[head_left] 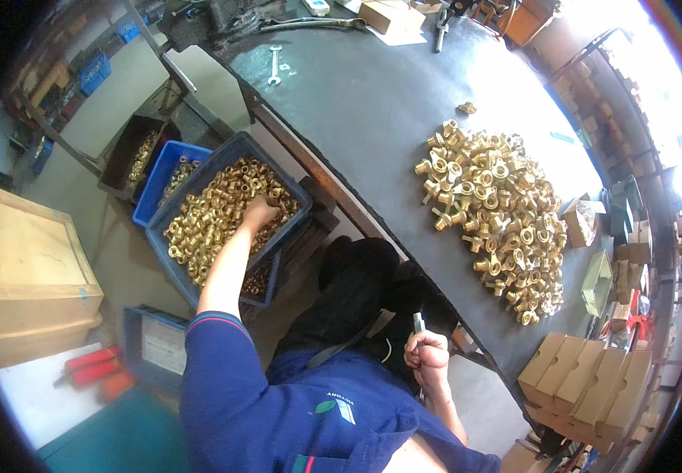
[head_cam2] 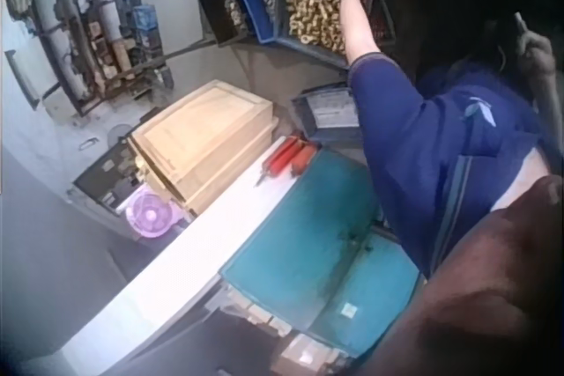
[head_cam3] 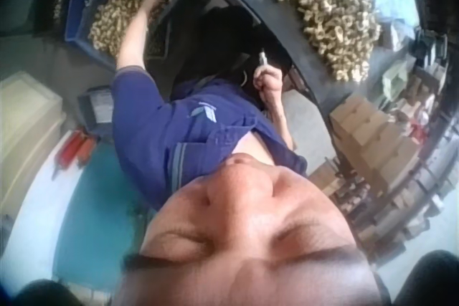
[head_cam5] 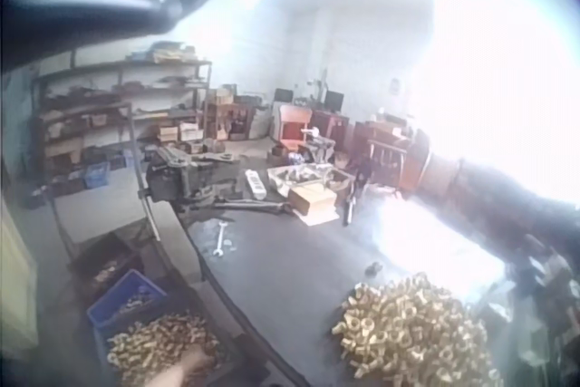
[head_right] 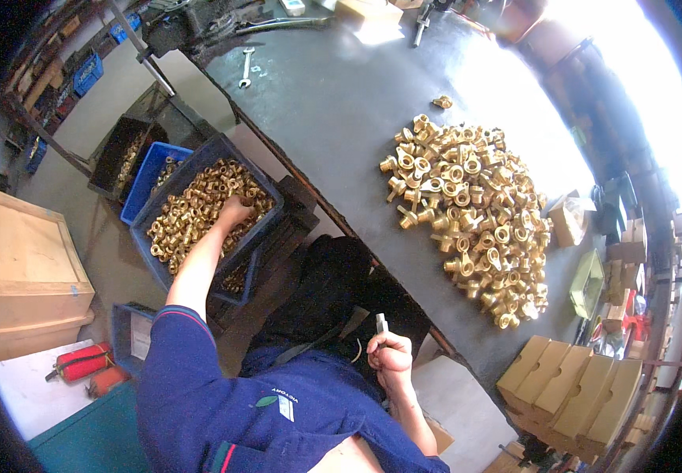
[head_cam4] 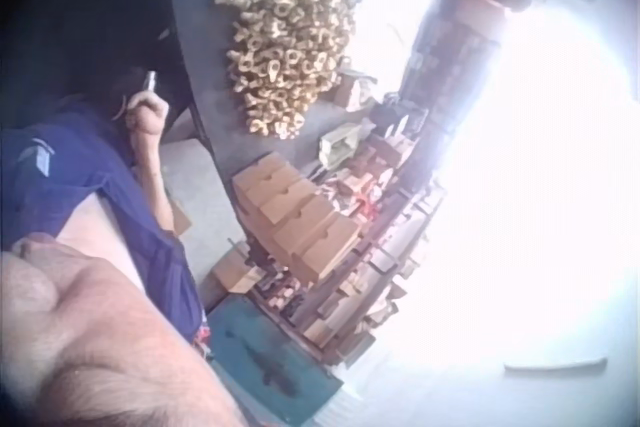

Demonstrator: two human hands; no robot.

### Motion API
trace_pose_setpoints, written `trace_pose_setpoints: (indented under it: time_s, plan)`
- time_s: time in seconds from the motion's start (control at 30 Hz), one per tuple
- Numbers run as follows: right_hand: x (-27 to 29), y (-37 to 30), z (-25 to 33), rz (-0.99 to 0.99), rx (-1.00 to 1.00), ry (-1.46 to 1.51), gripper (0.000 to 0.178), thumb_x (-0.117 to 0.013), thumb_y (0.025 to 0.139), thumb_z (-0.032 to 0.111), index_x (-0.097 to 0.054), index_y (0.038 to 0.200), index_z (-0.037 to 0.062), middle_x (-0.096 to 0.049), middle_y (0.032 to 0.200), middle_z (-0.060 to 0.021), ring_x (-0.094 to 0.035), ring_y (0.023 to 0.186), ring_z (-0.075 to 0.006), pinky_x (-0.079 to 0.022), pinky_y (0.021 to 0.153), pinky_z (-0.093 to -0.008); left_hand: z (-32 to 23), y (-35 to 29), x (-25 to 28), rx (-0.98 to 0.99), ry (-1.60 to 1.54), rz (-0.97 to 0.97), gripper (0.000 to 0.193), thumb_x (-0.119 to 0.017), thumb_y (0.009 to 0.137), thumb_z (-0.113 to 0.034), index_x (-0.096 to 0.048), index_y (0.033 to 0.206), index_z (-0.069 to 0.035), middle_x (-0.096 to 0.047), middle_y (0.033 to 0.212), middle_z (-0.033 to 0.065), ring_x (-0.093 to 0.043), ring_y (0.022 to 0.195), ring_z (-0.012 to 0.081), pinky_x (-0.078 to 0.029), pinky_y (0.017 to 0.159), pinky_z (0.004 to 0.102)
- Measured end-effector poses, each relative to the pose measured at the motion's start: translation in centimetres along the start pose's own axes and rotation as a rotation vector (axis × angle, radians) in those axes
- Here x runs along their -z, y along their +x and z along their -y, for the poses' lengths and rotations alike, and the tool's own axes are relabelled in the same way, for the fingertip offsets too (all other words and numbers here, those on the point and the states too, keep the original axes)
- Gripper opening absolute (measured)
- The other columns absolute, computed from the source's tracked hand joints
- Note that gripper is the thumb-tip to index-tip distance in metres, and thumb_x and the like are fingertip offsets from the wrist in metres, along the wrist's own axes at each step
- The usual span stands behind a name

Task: The person repeatedly picks brass fittings from a table, inserts a metal rod into each fitting, and places the assembled unit into a blue bin. The process is continuous and repetitive throughout the clip.

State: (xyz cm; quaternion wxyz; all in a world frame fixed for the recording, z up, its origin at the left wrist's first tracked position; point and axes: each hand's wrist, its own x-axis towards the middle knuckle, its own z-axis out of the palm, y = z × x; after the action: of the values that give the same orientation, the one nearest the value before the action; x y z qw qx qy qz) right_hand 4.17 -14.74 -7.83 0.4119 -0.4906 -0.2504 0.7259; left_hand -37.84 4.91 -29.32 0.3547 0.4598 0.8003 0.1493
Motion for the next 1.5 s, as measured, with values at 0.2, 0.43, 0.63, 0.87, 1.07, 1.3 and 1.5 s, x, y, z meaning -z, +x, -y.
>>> trace_pose_setpoints:
  time_s: [0.2,0.43,0.63,0.87,1.07,1.3,1.5]
  plan:
    - [-0.9,0.3,0.2,0.039,-0.031,-0.017,0.014,-0.04,0.059,-0.006,-0.054,0.064,-0.0047,-0.045,0.054,-0.0066,-0.032,0.04,-0.0085,-0.025,0.037,-0.0209,-1.9,-1.6,2.5,0.034,-0.131,0.306,0.022,-0.065,0.07,-0.012,-0.063,0.079,0.008,-0.064,0.066,0.0153,-0.063,0.051,0.0204,-0.052,0.049,0.0334]
    - [-1.2,0.0,0.1,0.008,-0.084,-0.047,0.016,-0.041,0.057,-0.008,-0.055,0.064,-0.0049,-0.046,0.054,-0.0059,-0.033,0.04,-0.0087,-0.025,0.038,-0.0214,2.3,-1.5,2.5,0.005,-0.045,0.347,0.032,-0.068,0.075,-0.021,-0.061,0.08,0.009,-0.064,0.066,0.014,-0.063,0.055,0.0183,-0.052,0.051,0.0306]
    - [-0.3,0.0,0.5,0.121,-0.005,-0.305,0.018,-0.045,0.056,-0.001,-0.06,0.066,-0.0008,-0.056,0.062,-0.0027,-0.045,0.052,-0.0103,-0.034,0.05,-0.0231,-4.6,-9.0,8.1,-0.179,-0.593,0.319,0.015,-0.059,0.083,-0.011,-0.066,0.089,0.001,-0.065,0.072,0.0092,-0.062,0.06,0.0146,-0.052,0.059,0.0264]
    - [-3.8,1.8,3.0,0.521,0.475,-0.824,0.014,-0.055,0.056,0.008,-0.061,0.069,0.0064,-0.054,0.064,-0.0101,-0.052,0.061,-0.0249,-0.041,0.056,-0.0322,-16.6,-21.1,6.4,-0.452,-0.767,0.755,0.011,-0.058,0.08,0.001,-0.064,0.089,0.003,-0.065,0.085,0.0109,-0.062,0.068,0.0163,-0.052,0.068,0.0282]
    - [-2.9,1.0,3.0,0.368,0.431,-0.849,0.01,-0.056,0.061,0.017,-0.059,0.067,0.01,-0.052,0.066,-0.0115,-0.053,0.063,-0.0281,-0.041,0.055,-0.037,-20.6,-25.2,1.8,-0.421,-0.83,1.001,0.009,-0.058,0.083,-0.002,-0.059,0.09,0.002,-0.063,0.077,0.008,-0.06,0.066,0.0127,-0.048,0.062,0.0238]
    - [-1.6,0.2,2.4,0.276,0.47,-0.844,0.009,-0.054,0.062,0.01,-0.06,0.067,0.0068,-0.053,0.063,-0.0094,-0.052,0.058,-0.0208,-0.039,0.052,-0.0318,-22.4,-27.1,1.0,-0.517,-0.485,0.938,0.006,-0.055,0.084,-0.003,-0.058,0.089,0.0,-0.06,0.069,0.0027,-0.054,0.06,0.0062,-0.045,0.056,0.021]
    - [-0.7,0.8,1.2,0.309,0.078,0.161,0.012,-0.047,0.056,-0.002,-0.057,0.061,-0.0048,-0.05,0.054,-0.0069,-0.038,0.039,-0.0101,-0.027,0.037,-0.0227,-24.6,-25.9,1.1,-0.75,-0.42,0.871,0.009,-0.054,0.084,-0.002,-0.06,0.089,0.001,-0.06,0.067,0.003,-0.054,0.058,0.0069,-0.044,0.053,0.0214]
